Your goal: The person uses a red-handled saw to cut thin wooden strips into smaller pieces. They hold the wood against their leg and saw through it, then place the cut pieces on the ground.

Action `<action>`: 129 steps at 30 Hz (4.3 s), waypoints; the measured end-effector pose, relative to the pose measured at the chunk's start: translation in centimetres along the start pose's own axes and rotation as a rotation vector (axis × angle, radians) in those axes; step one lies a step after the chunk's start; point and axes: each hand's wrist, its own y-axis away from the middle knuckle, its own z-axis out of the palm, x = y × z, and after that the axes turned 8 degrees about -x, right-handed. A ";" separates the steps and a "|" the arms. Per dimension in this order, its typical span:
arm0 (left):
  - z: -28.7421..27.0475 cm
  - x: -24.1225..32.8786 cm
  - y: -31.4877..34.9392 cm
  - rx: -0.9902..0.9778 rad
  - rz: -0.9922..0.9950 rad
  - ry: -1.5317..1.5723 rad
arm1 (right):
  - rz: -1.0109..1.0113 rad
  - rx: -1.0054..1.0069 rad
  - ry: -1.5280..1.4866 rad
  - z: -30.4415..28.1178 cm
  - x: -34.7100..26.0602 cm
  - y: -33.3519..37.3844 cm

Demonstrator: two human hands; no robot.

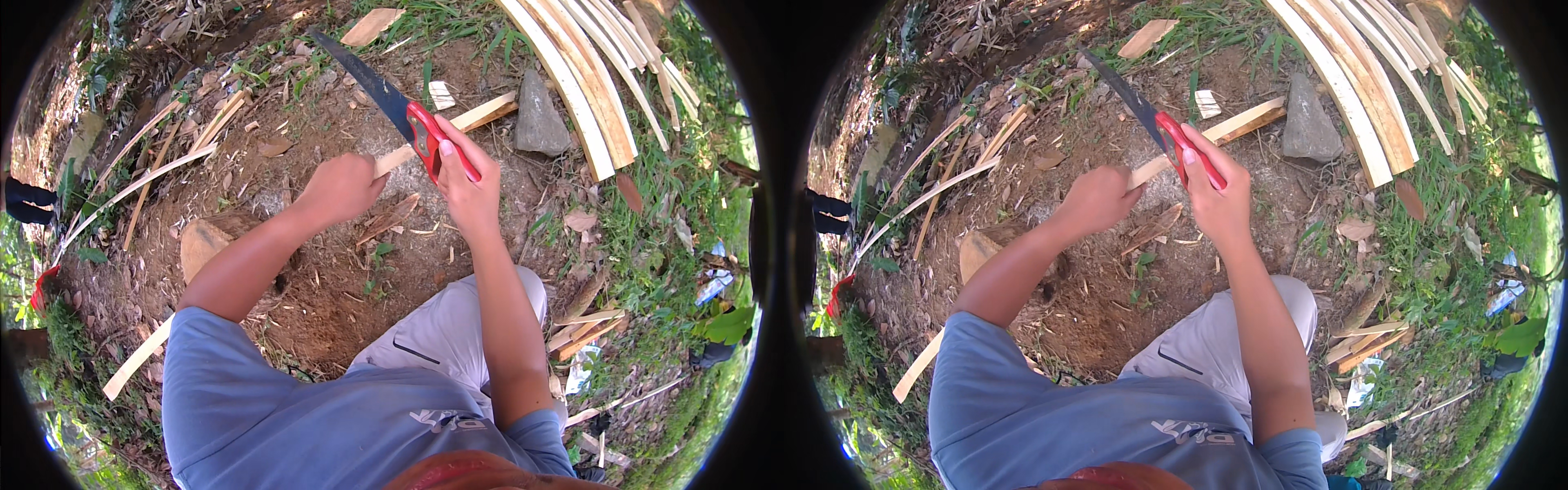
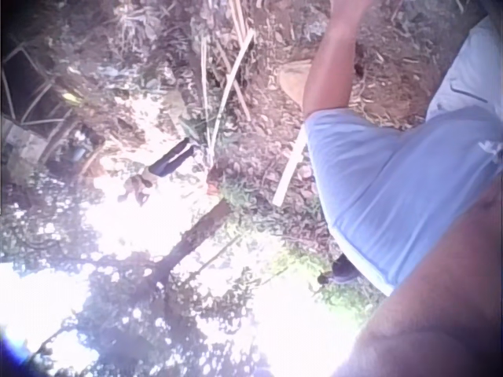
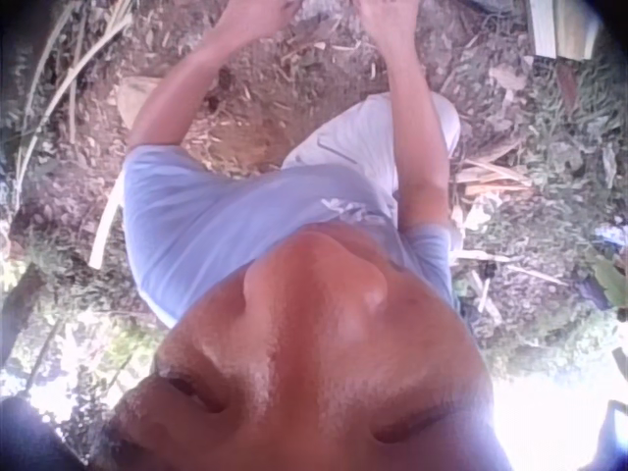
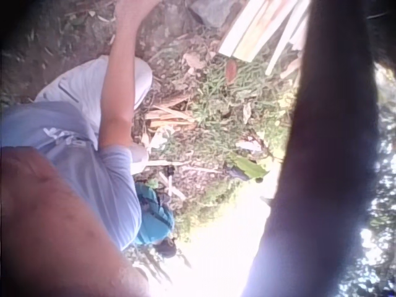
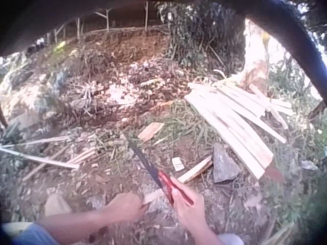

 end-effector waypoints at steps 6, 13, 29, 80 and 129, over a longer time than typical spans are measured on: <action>-0.5 0.5 0.2 -0.035 -0.020 0.024 | -0.056 0.014 0.045 -0.4 0.2 0.9; -0.4 0.1 0.0 -0.021 -0.010 0.067 | 0.004 0.007 0.125 -1.6 -1.4 2.8; 0.2 0.0 -0.4 -0.056 0.021 0.100 | 0.093 0.146 0.954 -13.2 -15.7 33.9; 2.9 2.5 1.1 0.189 -0.098 -0.161 | -0.046 -0.002 -0.014 -1.2 0.8 1.8; -2.2 -0.5 -1.0 -0.022 -0.036 -0.038 | -0.109 0.541 0.031 -15.0 -8.1 43.7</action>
